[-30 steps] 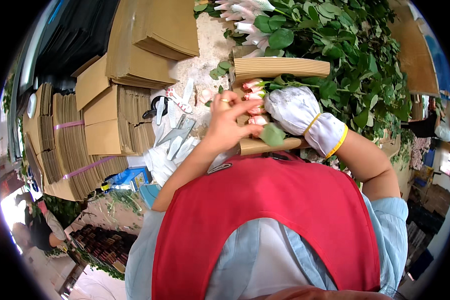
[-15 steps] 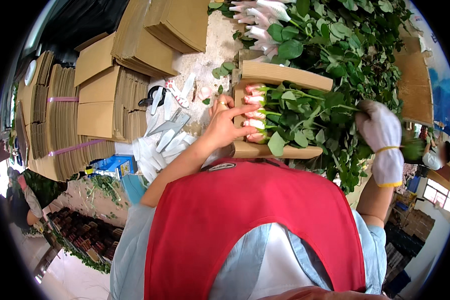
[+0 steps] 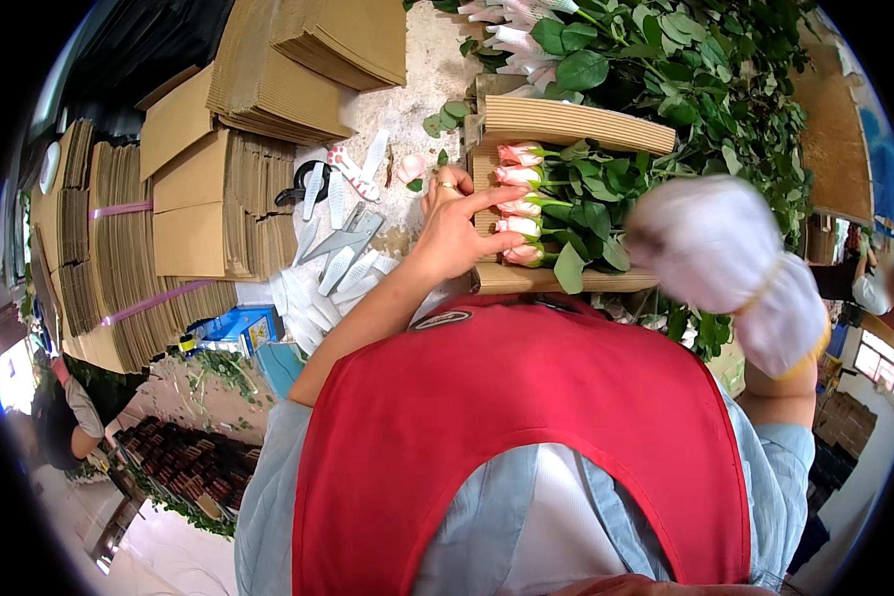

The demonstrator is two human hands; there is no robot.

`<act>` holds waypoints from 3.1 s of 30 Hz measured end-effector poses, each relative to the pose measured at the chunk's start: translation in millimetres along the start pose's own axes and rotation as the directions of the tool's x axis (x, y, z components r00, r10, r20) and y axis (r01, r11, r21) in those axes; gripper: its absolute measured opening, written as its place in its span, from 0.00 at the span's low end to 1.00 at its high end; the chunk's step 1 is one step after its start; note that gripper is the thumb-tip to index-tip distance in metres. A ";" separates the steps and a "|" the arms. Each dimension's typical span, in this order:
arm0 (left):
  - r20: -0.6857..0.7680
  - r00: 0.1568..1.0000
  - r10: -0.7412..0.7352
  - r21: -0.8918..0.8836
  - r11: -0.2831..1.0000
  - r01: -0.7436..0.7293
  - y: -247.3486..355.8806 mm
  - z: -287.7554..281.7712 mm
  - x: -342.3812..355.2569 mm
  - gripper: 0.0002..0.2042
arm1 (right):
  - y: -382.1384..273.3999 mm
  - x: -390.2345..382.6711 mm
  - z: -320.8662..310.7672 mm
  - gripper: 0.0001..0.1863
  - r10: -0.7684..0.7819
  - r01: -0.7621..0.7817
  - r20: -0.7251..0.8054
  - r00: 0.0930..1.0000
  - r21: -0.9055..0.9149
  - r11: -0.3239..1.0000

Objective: The person arranges artificial flowers with green leaves into small cardboard boxes and larger black trays. They pick up individual flowers, place them into containers, and adjust the arrangement. The person also handles packaging materials and stacks the filled boxes.

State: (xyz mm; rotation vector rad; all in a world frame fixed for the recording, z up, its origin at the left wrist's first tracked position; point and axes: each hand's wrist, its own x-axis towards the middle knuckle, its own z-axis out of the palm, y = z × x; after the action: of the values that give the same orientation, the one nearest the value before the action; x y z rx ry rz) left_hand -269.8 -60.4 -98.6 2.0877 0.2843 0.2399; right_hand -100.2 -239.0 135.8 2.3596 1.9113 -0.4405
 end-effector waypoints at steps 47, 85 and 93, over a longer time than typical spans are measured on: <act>-0.282 0.952 0.118 -0.171 0.970 -0.171 -27.9 45.6 5.0 0.27 | -93.9 146.8 -2.5 0.19 -0.607 0.566 -0.521 0.600 -0.260 0.783; -0.004 1.000 -0.031 -0.116 0.993 0.030 -16.7 15.9 0.7 0.32 | 40.4 -2.7 60.1 0.27 0.364 -0.665 0.558 0.746 0.662 0.346; -0.038 0.997 -0.071 -0.181 0.981 0.063 -20.9 25.2 -5.5 0.32 | 35.1 29.4 126.3 0.29 0.098 -0.348 0.363 0.927 0.927 -0.136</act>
State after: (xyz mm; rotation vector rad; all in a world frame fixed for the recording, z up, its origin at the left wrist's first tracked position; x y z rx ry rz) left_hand -270.1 -72.3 -129.6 1.8930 0.3470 0.2620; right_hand -82.9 -248.6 2.9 2.8790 0.7663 -2.8220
